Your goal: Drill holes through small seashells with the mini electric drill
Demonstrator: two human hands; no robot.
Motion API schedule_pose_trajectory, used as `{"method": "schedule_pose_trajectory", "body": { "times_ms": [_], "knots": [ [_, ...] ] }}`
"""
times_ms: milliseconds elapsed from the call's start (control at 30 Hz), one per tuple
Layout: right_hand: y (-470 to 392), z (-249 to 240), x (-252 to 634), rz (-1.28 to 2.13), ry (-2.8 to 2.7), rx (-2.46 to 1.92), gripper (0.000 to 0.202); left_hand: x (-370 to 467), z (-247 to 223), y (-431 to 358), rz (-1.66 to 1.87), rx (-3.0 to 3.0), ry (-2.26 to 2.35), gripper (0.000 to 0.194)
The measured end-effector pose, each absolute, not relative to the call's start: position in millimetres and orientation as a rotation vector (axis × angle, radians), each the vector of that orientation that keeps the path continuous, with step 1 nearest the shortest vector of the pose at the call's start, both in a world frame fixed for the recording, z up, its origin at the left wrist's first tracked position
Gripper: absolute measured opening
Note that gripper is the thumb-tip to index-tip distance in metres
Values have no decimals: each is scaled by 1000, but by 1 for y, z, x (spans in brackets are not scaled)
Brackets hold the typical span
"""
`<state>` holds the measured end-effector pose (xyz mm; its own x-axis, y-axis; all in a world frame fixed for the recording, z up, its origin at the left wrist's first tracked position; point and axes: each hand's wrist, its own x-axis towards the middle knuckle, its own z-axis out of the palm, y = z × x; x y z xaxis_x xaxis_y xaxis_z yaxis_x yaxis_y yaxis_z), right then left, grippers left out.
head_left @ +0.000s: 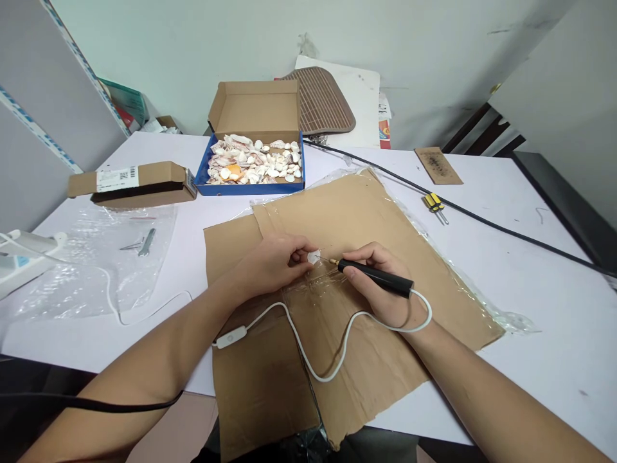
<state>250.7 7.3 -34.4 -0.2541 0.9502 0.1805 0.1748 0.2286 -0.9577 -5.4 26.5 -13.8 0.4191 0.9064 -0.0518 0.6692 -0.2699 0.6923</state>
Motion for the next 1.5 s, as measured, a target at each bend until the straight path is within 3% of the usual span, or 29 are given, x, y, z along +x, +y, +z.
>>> {"method": "schedule_pose_trajectory", "body": {
  "times_ms": [733, 1133, 1300, 1500],
  "knots": [
    [6, -28, 249, 1131, -1663, -1057, 20, -6, -12, 26, 451, 2008, 1332, 30],
    [4, -30, 256, 1001, -1358, -1027, 35, -6, -13, 26, 498, 2017, 1335, 24],
    [10, -30, 259, 904, -1096, -1029, 36, -3, -12, 16, 845, 1881, 1296, 32],
    [16, -30, 254, 959, -1152, -1075, 31, 15, 11, -14, 1318, 1849, 964, 32]
  ]
}}
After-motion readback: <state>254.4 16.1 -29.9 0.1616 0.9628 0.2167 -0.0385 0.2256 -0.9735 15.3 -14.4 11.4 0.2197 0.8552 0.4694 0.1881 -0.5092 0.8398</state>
